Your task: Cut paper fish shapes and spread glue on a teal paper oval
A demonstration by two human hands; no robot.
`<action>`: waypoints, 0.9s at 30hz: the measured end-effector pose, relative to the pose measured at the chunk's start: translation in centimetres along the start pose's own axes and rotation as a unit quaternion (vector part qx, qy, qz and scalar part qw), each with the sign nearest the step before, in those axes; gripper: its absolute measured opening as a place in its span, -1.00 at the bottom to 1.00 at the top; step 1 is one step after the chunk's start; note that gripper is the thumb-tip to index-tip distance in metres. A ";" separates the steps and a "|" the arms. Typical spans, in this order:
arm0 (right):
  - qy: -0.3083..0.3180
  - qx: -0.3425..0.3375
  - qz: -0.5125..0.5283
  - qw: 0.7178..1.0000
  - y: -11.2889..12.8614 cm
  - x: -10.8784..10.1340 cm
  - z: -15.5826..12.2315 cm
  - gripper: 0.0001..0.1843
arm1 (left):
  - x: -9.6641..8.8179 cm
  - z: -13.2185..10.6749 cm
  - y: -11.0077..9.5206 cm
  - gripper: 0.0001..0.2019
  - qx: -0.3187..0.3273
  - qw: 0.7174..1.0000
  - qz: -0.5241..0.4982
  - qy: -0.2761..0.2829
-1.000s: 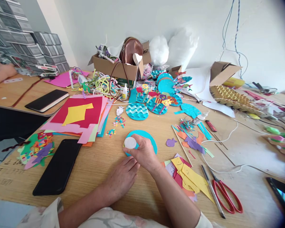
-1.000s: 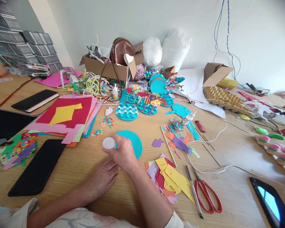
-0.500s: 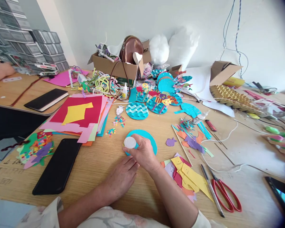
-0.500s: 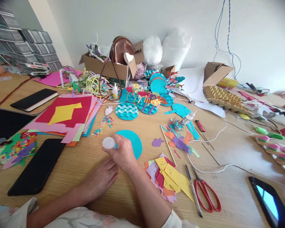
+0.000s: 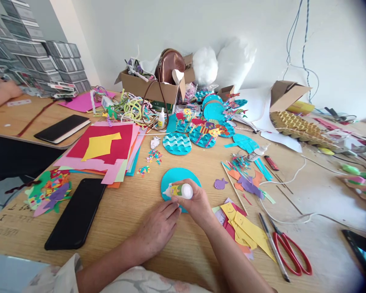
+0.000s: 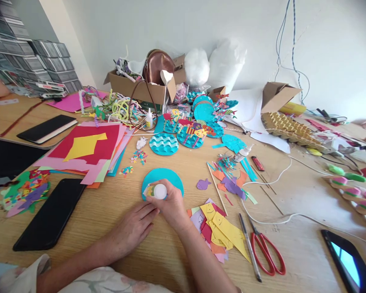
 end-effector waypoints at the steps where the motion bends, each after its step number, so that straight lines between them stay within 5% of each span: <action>1: 0.005 0.012 0.041 0.999 -0.5 -0.2 -0.2 -0.69 | 0.0 0.0 0.0 -0.72 -0.003 1.000 -0.006 0.001; 11: 0.088 0.016 0.120 0.989 -3.4 -1.8 -1.0 -0.66 | -0.2 0.3 -0.1 -0.72 0.004 1.000 -0.012 0.013; 21: 0.046 0.098 0.175 0.979 -4.1 -1.8 -0.2 -0.61 | -0.1 -0.1 0.1 -0.71 -0.005 1.000 -0.022 0.003; 24: -0.004 0.110 0.286 0.952 -4.2 -2.5 -0.3 -0.59 | -0.1 -0.1 0.1 -0.69 -0.012 0.999 -0.030 0.008; 27: -0.048 0.127 0.426 0.894 -4.1 -2.9 -0.4 -0.57 | 0.0 -0.1 0.2 -0.69 -0.015 0.999 -0.028 0.015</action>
Point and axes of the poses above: each hand's wrist, its own z-axis towards the middle knuckle, its own x-axis out of the palm, y = z × x, the point moved 6 cm from there along z, towards the middle knuckle, and after that the axes turned 5 degrees about x, right-handed, at the moved point
